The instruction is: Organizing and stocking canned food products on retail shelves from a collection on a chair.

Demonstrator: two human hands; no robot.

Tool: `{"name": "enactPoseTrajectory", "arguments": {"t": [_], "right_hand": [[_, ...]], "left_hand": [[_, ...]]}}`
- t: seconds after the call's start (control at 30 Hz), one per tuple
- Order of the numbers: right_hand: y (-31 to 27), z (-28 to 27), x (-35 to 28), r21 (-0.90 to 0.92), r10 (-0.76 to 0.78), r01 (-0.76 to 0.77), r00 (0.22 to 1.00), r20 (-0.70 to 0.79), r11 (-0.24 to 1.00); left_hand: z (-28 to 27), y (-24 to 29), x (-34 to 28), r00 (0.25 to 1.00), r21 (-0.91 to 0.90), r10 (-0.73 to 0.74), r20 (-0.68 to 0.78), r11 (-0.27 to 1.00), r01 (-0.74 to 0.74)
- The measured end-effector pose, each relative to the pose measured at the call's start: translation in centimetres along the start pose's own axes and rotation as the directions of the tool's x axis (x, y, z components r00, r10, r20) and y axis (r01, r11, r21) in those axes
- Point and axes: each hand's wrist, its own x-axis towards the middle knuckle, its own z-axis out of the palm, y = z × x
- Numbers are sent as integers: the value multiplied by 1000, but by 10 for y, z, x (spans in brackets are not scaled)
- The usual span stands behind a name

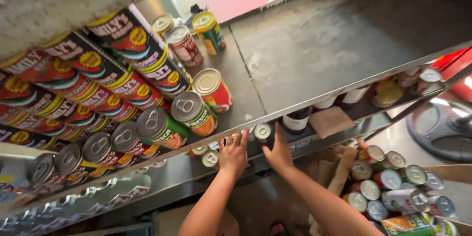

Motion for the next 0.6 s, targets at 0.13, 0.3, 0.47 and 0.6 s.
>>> {"name": "enactPoseTrajectory", "arguments": {"t": [0.13, 0.3, 0.47, 0.6], "right_hand": [[-39, -82, -10, -17, -131, 130, 986, -103, 991], [-84, -209, 16, 160, -324, 348, 932, -159, 924], [-94, -316, 113, -123, -498, 489, 789, -359, 864], [-99, -384, 199, -245, -489, 424, 766, -416, 872]], "left_hand": [[-82, 52, 3, 923, -146, 230, -310, 947, -285], [-166, 139, 48, 726, -212, 414, -549, 771, -600], [-231, 222, 149, 667, -297, 354, -656, 691, -659], [-243, 270, 245, 714, -355, 203, -670, 757, -549]]}}
